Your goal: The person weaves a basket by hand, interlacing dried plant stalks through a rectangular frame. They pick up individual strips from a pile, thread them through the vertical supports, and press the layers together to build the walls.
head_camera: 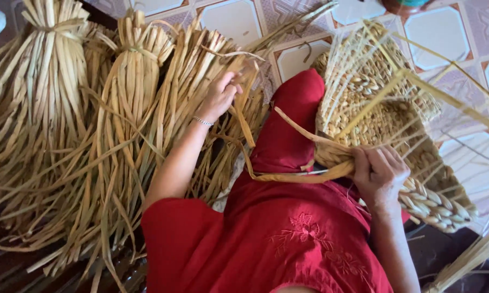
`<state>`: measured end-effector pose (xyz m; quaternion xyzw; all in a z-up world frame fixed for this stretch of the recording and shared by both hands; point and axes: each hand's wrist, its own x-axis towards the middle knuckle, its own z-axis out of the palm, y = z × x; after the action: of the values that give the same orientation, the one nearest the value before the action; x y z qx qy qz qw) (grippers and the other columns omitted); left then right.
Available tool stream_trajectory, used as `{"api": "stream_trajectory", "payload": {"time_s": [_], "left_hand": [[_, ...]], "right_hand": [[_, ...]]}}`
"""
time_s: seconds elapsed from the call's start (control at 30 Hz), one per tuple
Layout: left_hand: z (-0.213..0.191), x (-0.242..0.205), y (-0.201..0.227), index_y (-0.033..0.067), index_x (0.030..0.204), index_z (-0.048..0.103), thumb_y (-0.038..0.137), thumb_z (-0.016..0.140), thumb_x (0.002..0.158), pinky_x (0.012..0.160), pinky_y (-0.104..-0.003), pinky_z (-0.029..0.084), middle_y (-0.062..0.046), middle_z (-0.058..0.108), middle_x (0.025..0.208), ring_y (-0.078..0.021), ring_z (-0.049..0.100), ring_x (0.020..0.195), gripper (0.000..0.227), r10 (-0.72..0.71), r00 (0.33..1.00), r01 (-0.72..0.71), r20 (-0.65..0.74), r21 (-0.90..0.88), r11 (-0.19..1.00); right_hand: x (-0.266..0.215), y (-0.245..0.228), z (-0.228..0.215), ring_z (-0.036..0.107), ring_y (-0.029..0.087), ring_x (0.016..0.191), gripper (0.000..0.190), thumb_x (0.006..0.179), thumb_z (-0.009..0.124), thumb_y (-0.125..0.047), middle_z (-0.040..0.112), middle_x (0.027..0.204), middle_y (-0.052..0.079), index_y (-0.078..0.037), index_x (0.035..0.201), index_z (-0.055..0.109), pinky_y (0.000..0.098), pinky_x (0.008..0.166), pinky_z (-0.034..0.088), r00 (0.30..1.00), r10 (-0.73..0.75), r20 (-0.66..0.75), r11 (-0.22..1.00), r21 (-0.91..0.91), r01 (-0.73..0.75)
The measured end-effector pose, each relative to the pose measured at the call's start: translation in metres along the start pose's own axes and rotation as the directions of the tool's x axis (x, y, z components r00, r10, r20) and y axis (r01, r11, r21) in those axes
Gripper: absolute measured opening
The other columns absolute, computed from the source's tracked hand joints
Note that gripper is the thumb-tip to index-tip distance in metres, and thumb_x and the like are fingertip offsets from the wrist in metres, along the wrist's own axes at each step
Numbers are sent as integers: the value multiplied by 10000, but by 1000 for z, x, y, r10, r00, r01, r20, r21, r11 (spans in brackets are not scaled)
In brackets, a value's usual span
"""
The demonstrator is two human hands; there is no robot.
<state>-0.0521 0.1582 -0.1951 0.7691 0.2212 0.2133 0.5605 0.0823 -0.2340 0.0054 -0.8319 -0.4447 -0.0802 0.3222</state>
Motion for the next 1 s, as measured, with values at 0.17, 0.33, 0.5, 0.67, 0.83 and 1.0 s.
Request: {"api": "stream_trajectory", "payload": {"time_s": [0.17, 0.33, 0.5, 0.67, 0.83, 1.0], "left_hand": [[18, -14, 133, 40, 1167, 669, 189, 570, 1076, 599, -340, 492, -125, 639, 767, -224, 615, 668, 200, -14, 991, -25, 132, 294, 956], [48, -42, 239, 34, 1151, 645, 152, 608, 1076, 713, -339, 519, -110, 648, 880, -222, 654, 783, 145, 358, 922, -376, 149, 122, 918], [92, -64, 265, 41, 1202, 619, 122, 647, 1041, 779, -376, 540, -78, 593, 982, -242, 626, 883, 183, 618, 753, -644, 229, 59, 763], [117, -71, 264, 78, 1085, 637, 150, 747, 941, 764, -408, 485, -70, 579, 962, -258, 598, 897, 196, 636, 721, -689, 275, 188, 700], [135, -70, 247, 80, 1108, 647, 118, 775, 897, 817, -418, 476, -64, 583, 983, -263, 589, 939, 250, 643, 713, -693, 281, 138, 708], [144, -59, 239, 75, 1082, 644, 114, 784, 905, 860, -418, 493, -51, 584, 990, -244, 591, 943, 230, 685, 663, -735, 302, 91, 672]], "right_hand": [[5, -14, -5, 679, 273, 809, 65, 947, 763, -11, 699, 907, 112, -26, 988, 715, 370, 759, 535, 1000, 1, -18, 1000, 4, -1], [2, -24, -9, 689, 286, 861, 180, 918, 785, -40, 707, 1028, 132, -40, 1080, 708, 380, 766, 545, 998, 39, -59, 999, 0, -39], [-10, -15, -4, 669, 246, 774, 198, 889, 819, -18, 712, 947, 90, -30, 1046, 698, 367, 711, 530, 994, 75, -76, 996, 50, -72], [-14, -22, -12, 700, 265, 891, 187, 911, 771, 15, 732, 1074, 92, -53, 1054, 670, 361, 782, 544, 993, -41, -111, 999, -6, 40], [-20, -23, -16, 684, 292, 898, 207, 891, 782, -3, 720, 1164, 110, -66, 1047, 662, 380, 785, 540, 987, -99, -126, 995, -25, 96], [-17, -23, -17, 678, 314, 922, 207, 891, 770, -3, 687, 1244, 123, -52, 1043, 639, 394, 794, 537, 987, -110, -118, 994, -25, 108]]}}
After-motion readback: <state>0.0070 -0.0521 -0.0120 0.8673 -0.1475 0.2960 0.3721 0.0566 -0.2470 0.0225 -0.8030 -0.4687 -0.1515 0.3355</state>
